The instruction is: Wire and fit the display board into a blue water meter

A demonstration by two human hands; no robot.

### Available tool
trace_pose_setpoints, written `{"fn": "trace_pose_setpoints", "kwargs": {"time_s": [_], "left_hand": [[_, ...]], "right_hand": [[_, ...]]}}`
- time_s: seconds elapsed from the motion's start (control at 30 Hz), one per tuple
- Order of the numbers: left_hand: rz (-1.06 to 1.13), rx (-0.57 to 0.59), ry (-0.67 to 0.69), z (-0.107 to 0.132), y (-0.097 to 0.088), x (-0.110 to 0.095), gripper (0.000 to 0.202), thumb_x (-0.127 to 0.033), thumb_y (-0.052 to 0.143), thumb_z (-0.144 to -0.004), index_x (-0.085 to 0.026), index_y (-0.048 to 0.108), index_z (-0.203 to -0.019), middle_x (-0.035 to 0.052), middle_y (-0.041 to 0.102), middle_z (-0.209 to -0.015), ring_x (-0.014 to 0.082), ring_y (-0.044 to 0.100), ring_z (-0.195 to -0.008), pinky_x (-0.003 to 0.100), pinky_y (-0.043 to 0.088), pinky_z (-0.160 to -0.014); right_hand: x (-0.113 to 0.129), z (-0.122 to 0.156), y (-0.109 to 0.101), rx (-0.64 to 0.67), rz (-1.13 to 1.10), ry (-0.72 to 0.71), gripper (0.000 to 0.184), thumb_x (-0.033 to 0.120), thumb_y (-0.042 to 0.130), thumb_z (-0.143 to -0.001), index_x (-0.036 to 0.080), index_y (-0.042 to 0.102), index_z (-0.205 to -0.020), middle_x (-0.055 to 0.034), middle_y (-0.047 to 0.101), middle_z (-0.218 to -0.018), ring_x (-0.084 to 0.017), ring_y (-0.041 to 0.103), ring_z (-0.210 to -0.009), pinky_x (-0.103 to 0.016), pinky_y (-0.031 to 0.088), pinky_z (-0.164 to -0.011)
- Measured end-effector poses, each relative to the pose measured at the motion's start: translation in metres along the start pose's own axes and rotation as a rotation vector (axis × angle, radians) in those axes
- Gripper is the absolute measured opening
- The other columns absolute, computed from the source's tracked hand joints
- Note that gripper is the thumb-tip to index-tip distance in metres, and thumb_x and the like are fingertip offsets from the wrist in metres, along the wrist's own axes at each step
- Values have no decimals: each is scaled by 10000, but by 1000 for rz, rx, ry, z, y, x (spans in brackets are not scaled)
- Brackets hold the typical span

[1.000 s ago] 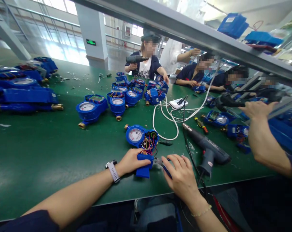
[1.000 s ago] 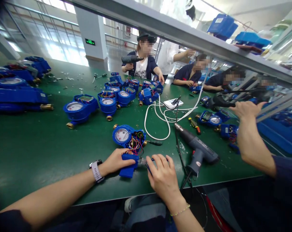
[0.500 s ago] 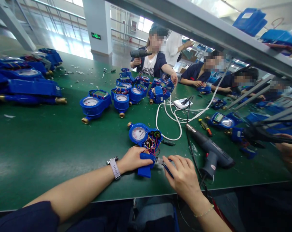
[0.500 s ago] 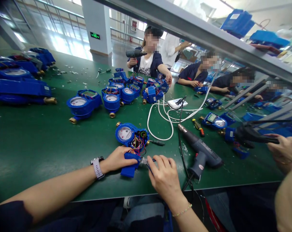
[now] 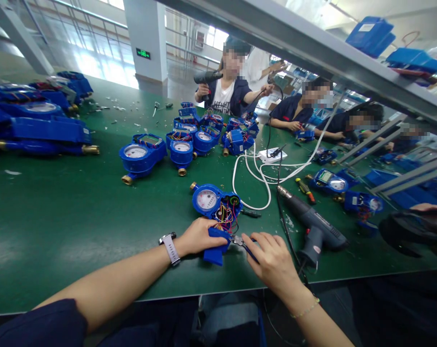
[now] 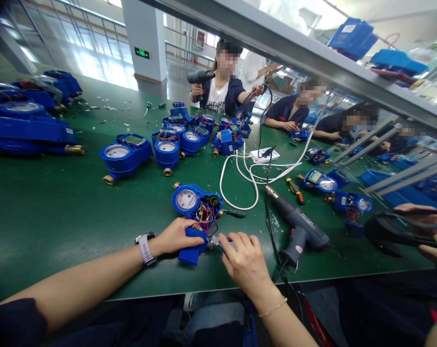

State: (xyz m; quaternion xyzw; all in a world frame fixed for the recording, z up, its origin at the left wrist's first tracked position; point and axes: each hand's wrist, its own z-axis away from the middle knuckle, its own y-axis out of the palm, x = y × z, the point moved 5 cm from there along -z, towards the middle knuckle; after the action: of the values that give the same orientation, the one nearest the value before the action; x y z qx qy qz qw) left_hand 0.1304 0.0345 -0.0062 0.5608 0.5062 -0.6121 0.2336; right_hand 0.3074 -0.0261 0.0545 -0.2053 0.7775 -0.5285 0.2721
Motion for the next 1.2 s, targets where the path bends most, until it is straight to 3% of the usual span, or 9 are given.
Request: {"fn": "trace_pose_setpoints", "kwargs": {"time_s": [0.27,0.4,0.57,0.73,1.0,1.2], "left_hand": [[-20,21,21,-1,0,2,303,-425,676,-751,-122,683,-765,-2,627,-643,115,524,-575,206,401,-552],[-21,20,16,-1,1,2,319,-440,670,-752,-121,678,-751,-4,610,-625,114,513,-570,200,394,-539],[-26,27,-3,-1,1,0,303,-431,677,-752,-128,687,-767,3,637,-647,123,535,-581,201,403,-548],[-9,22,8,-2,0,0,275,-406,686,-750,-141,704,-819,17,693,-721,152,598,-654,216,445,-615],[-44,37,7,-2,0,1,268,-401,689,-749,-142,708,-812,14,690,-709,149,594,-640,211,435,-603],[-68,45,-9,-2,0,2,270,-404,688,-749,-146,699,-830,15,695,-734,150,598,-650,218,432,-626]], "right_hand": [[-8,0,4,45,-162,62,272,204,565,-881,179,647,-1139,-76,677,-959,-204,608,-840,-327,454,-720],[-12,1,3,77,-249,115,270,225,557,-883,195,649,-1135,-80,659,-992,-207,596,-873,-338,474,-765],[-10,-2,-7,67,-150,65,305,197,578,-856,190,640,-1154,-97,632,-1043,-254,560,-956,-421,435,-860],[-7,-7,-9,62,-73,27,311,187,599,-834,184,645,-1141,-97,646,-1015,-250,575,-931,-389,446,-793],[-11,-5,1,140,-135,23,298,200,589,-866,184,641,-1159,-77,682,-971,-205,620,-831,-331,499,-724],[-22,2,13,110,-267,130,265,212,571,-879,192,667,-1126,-55,708,-965,-192,667,-840,-300,552,-720]]}}
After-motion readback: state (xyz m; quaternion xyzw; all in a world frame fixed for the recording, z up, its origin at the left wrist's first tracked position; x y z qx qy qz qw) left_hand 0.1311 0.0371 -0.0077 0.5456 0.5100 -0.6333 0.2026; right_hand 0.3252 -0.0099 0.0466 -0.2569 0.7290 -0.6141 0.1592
